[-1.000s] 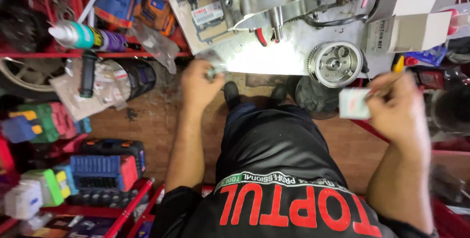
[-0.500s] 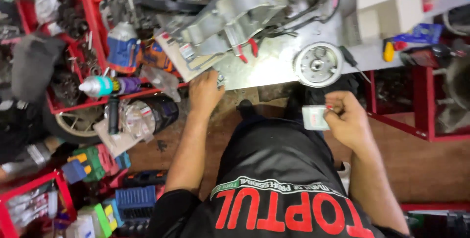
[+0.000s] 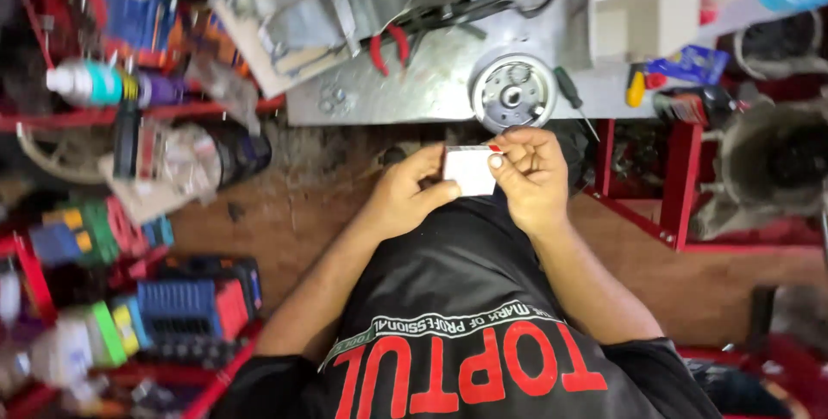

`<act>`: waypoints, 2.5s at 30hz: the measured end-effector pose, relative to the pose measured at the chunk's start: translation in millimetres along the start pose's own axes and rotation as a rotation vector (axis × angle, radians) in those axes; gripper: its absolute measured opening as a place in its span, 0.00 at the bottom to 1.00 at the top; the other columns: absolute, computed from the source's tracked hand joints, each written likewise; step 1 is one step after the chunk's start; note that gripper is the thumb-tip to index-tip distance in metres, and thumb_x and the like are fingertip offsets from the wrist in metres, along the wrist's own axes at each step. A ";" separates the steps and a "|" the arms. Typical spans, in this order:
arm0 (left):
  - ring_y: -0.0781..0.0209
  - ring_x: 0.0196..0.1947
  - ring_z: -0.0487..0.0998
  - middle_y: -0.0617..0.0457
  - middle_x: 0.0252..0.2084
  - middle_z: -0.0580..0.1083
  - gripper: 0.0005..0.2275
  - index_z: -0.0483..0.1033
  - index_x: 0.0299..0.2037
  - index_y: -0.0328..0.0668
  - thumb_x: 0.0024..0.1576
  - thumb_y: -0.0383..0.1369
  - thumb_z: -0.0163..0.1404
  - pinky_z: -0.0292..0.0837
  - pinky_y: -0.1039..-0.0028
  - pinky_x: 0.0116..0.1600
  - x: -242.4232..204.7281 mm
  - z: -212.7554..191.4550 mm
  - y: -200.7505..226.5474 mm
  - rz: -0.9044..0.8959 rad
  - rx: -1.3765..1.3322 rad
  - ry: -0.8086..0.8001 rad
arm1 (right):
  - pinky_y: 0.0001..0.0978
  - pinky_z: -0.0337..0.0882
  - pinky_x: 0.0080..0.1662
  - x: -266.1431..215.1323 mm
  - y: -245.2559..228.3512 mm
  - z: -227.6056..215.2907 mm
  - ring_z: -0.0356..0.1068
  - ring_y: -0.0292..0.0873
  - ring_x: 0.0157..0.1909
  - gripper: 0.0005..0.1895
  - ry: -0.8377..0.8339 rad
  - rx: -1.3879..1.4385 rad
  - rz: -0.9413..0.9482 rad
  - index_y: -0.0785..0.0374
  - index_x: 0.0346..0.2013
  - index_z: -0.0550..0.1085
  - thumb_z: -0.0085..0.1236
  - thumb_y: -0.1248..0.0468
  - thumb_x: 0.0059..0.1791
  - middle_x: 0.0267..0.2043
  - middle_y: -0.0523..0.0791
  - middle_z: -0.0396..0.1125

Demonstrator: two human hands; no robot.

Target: The person cleans a piston with a cloth and a small tool, then applies lubricant from a bottle to the piston rings. They then open a small package to retrieve piston rings and install them onto the piston.

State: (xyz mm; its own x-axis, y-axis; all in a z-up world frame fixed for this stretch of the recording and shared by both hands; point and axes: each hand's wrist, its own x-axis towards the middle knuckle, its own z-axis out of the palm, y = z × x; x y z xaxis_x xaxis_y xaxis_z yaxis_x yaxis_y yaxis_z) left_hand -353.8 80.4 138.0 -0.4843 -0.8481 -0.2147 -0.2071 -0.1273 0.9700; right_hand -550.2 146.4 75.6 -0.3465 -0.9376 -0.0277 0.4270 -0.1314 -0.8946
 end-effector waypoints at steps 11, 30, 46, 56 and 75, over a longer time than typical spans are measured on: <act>0.37 0.41 0.83 0.37 0.37 0.80 0.21 0.70 0.65 0.44 0.62 0.37 0.55 0.80 0.52 0.45 -70.9 9.6 17.0 0.048 0.367 0.314 | 0.30 0.75 0.43 -30.4 5.8 8.5 0.74 0.37 0.43 0.17 -0.442 -0.264 0.176 0.71 0.58 0.72 0.56 0.71 0.54 0.40 0.51 0.76; 0.53 0.40 0.76 0.55 0.46 0.73 0.23 0.77 0.45 0.47 0.51 0.55 0.57 0.74 0.66 0.38 -250.1 -95.2 -71.8 0.519 1.030 0.144 | 0.32 0.73 0.32 -237.0 29.6 132.3 0.74 0.37 0.26 0.11 -0.242 -0.725 0.124 0.61 0.43 0.80 0.67 0.67 0.46 0.24 0.44 0.77; 0.51 0.35 0.81 0.57 0.53 0.68 0.18 0.72 0.52 0.52 0.55 0.46 0.56 0.79 0.65 0.37 -310.4 -131.2 -84.9 0.479 0.829 0.407 | 0.36 0.70 0.34 -252.5 24.6 218.0 0.66 0.36 0.29 0.08 -0.266 -0.783 0.024 0.67 0.46 0.75 0.58 0.66 0.55 0.26 0.46 0.70; 0.49 0.41 0.76 0.57 0.49 0.65 0.15 0.72 0.43 0.49 0.46 0.37 0.57 0.78 0.62 0.32 -352.2 -184.2 -103.3 0.412 0.740 0.557 | 0.32 0.67 0.33 -260.6 62.4 294.7 0.66 0.35 0.30 0.09 -0.504 -0.748 -0.076 0.69 0.45 0.75 0.55 0.65 0.57 0.24 0.45 0.66; 0.55 0.40 0.77 0.54 0.46 0.73 0.06 0.77 0.44 0.48 0.66 0.35 0.47 0.73 0.73 0.38 -392.4 -305.4 -113.2 0.378 1.209 1.070 | 0.36 0.71 0.34 -208.2 154.3 429.8 0.71 0.41 0.31 0.11 -0.852 -0.661 -0.233 0.72 0.43 0.75 0.56 0.63 0.57 0.26 0.51 0.71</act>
State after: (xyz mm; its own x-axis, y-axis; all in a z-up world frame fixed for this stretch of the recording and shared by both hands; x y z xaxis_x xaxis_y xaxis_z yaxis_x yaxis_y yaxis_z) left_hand 119.3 270.6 147.2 0.0024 -0.7478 0.6640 -0.9668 0.1680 0.1927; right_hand -53.1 183.0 134.9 0.4374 -0.8602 0.2621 -0.1931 -0.3745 -0.9069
